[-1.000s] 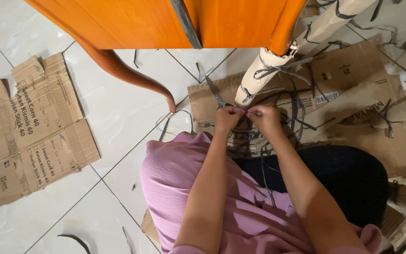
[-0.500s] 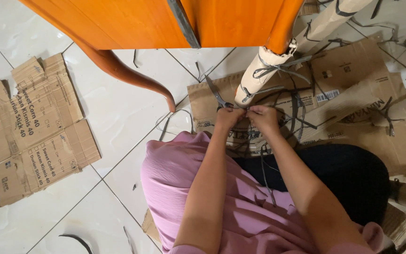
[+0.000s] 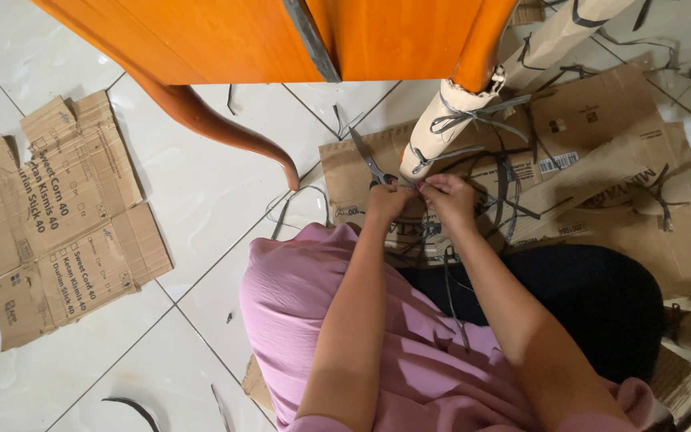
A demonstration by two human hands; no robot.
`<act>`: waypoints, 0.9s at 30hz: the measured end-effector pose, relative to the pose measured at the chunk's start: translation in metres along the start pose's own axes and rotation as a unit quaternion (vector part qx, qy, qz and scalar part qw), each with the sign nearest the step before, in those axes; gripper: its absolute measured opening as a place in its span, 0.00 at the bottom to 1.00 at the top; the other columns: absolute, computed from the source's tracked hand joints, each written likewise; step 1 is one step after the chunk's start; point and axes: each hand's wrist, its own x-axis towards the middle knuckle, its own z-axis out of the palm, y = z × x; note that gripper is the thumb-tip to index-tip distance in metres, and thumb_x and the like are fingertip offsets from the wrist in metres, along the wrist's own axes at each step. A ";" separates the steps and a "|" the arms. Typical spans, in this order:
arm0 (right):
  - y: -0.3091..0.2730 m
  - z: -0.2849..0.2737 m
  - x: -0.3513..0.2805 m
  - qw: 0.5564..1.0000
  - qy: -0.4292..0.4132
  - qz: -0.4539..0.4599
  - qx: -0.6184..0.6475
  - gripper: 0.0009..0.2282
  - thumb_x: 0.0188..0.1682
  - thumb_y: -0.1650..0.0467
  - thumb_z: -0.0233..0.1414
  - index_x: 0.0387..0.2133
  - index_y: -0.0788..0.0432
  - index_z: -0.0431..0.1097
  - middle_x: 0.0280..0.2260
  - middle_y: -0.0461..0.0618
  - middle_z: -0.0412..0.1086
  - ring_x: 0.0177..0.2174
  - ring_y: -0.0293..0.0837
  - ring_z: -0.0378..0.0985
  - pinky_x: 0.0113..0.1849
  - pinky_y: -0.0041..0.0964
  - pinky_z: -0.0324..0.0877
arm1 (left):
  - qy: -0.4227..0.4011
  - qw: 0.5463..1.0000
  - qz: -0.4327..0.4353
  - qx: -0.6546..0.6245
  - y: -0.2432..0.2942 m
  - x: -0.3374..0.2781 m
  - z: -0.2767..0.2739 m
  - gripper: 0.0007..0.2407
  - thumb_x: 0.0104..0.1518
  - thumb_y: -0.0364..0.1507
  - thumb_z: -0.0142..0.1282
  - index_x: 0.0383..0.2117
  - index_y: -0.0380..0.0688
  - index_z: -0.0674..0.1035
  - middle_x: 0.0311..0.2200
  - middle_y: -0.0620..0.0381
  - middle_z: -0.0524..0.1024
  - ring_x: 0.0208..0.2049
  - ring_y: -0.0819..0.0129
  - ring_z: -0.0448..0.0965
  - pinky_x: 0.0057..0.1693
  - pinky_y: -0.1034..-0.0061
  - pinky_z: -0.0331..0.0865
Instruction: Securing protective cardboard to chair legs using plastic ties and scissors
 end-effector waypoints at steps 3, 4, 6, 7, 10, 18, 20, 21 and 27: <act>0.004 0.001 0.002 0.993 -0.013 0.040 0.115 0.20 0.45 0.78 0.60 0.50 0.70 0.62 0.38 0.58 0.71 0.22 0.34 0.63 0.20 0.28 0.59 | 0.009 0.999 -0.027 -0.014 -0.012 0.014 0.005 0.16 0.47 0.33 0.65 0.40 0.35 0.84 0.35 0.46 0.83 0.45 0.52 0.83 0.53 0.54 0.73; 0.003 0.002 -0.001 0.992 -0.013 0.040 0.115 0.20 0.45 0.78 0.60 0.50 0.70 0.62 0.38 0.58 0.71 0.22 0.34 0.63 0.20 0.28 0.59 | 0.008 0.999 -0.028 -0.013 -0.013 0.015 0.008 0.16 0.47 0.33 0.65 0.40 0.35 0.84 0.35 0.46 0.83 0.45 0.52 0.83 0.53 0.54 0.73; 0.001 0.003 -0.007 0.975 -0.023 0.082 0.204 0.18 0.46 0.80 0.57 0.48 0.63 0.59 0.33 0.51 0.65 0.21 0.32 0.58 0.19 0.20 0.50 | 0.001 0.999 -0.038 -0.025 -0.016 0.019 0.013 0.25 0.48 0.34 0.65 0.51 0.29 0.79 0.44 0.37 0.80 0.51 0.46 0.80 0.54 0.48 0.72; -0.003 0.003 -0.009 0.975 -0.023 0.082 0.204 0.18 0.46 0.80 0.57 0.48 0.63 0.59 0.33 0.51 0.65 0.21 0.32 0.58 0.19 0.20 0.50 | 0.001 0.999 -0.038 -0.024 -0.009 0.010 0.010 0.25 0.48 0.34 0.65 0.51 0.29 0.79 0.44 0.37 0.80 0.51 0.46 0.80 0.54 0.48 0.72; -0.010 0.001 -0.011 0.975 -0.038 0.095 0.199 0.16 0.46 0.80 0.57 0.44 0.60 0.60 0.33 0.48 0.66 0.20 0.32 0.57 0.19 0.21 0.49 | 0.010 0.999 -0.016 -0.048 -0.006 0.002 0.007 0.26 0.53 0.32 0.63 0.56 0.23 0.75 0.48 0.30 0.78 0.55 0.40 0.76 0.57 0.44 0.69; -0.007 -0.003 -0.012 0.977 -0.024 0.116 0.180 0.18 0.44 0.79 0.63 0.45 0.61 0.66 0.34 0.46 0.68 0.22 0.31 0.62 0.20 0.21 0.52 | 0.033 0.997 0.036 -0.059 -0.033 0.028 0.019 0.05 0.46 0.28 0.71 0.29 0.46 0.87 0.25 0.52 0.83 0.30 0.68 0.81 0.38 0.72 0.75; -0.004 -0.006 -0.007 0.985 -0.029 0.092 0.140 0.16 0.45 0.78 0.62 0.46 0.63 0.66 0.37 0.49 0.69 0.23 0.32 0.63 0.21 0.22 0.54 | 0.017 0.994 -0.010 -0.106 -0.023 0.020 0.015 0.08 0.46 0.31 0.69 0.29 0.41 0.85 0.25 0.49 0.82 0.27 0.66 0.80 0.34 0.71 0.74; -0.002 -0.007 -0.004 0.992 -0.033 0.068 0.100 0.15 0.47 0.77 0.62 0.46 0.65 0.67 0.40 0.53 0.70 0.24 0.32 0.63 0.21 0.23 0.55 | 0.002 0.987 -0.057 -0.153 -0.019 0.016 0.013 0.12 0.47 0.34 0.68 0.29 0.35 0.84 0.24 0.45 0.81 0.25 0.64 0.79 0.31 0.69 0.73; 0.012 -0.010 0.003 0.998 -0.015 -0.048 -0.029 0.12 0.44 0.72 0.66 0.40 0.57 0.76 0.39 0.52 0.79 0.35 0.35 0.79 0.34 0.26 0.72 | -0.001 0.985 -0.049 -0.168 -0.011 0.009 0.019 0.08 0.51 0.30 0.64 0.26 0.36 0.83 0.19 0.51 0.77 0.17 0.71 0.73 0.23 0.82 0.60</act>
